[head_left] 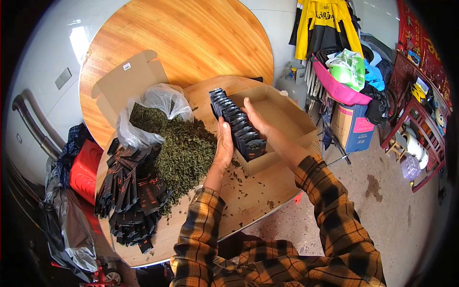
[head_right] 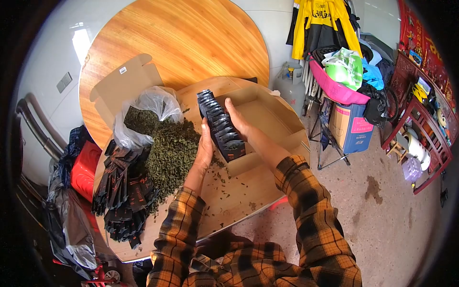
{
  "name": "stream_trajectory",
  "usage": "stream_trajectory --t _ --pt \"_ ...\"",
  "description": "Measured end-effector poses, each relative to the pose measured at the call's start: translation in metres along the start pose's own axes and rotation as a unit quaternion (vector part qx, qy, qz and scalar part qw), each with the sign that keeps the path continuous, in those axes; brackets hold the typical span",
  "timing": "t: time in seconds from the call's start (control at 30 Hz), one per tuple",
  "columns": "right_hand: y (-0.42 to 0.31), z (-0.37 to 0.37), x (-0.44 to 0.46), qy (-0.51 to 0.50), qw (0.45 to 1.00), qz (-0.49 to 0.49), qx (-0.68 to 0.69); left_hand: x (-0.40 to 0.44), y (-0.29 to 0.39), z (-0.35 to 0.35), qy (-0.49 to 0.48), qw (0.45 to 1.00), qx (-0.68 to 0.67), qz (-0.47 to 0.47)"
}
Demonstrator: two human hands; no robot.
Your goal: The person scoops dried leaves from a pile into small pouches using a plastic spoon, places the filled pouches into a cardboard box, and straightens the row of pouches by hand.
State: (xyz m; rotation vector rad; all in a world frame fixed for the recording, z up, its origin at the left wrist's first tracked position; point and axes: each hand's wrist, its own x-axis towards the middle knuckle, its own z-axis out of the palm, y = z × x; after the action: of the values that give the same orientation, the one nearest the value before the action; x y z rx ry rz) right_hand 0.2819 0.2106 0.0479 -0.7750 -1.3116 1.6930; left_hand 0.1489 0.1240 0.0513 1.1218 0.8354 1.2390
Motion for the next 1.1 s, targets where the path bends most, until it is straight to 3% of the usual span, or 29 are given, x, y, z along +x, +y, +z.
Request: stream_trajectory --t 0.13,0.23,0.33,0.4,0.67,0.97,1.1 --pt "0.010 -0.022 0.007 -0.035 0.999 0.028 0.013 0.003 -0.021 -0.001 0.054 0.989 0.113 0.083" --pt "0.017 -0.028 -0.004 0.066 0.997 0.030 0.010 0.002 -0.037 -0.007 0.079 0.978 0.162 0.109" --pt "-0.004 -0.002 -0.058 0.023 0.999 0.028 0.006 -0.001 -0.058 -0.012 0.107 0.961 0.221 0.127" --pt "-0.001 0.008 -0.073 0.046 0.999 0.011 0.012 -0.002 -0.069 -0.012 0.123 0.947 0.262 0.139" --pt "0.010 0.012 -0.055 0.126 0.992 -0.007 0.029 0.013 -0.078 -0.003 0.096 0.955 0.237 0.153" --pt "0.015 0.008 -0.042 0.103 0.991 0.011 0.080 0.014 -0.080 -0.002 0.136 0.934 0.295 0.150" --pt "0.023 -0.003 -0.033 0.030 0.995 0.002 0.091 0.016 -0.074 -0.001 0.118 0.952 0.247 0.136"
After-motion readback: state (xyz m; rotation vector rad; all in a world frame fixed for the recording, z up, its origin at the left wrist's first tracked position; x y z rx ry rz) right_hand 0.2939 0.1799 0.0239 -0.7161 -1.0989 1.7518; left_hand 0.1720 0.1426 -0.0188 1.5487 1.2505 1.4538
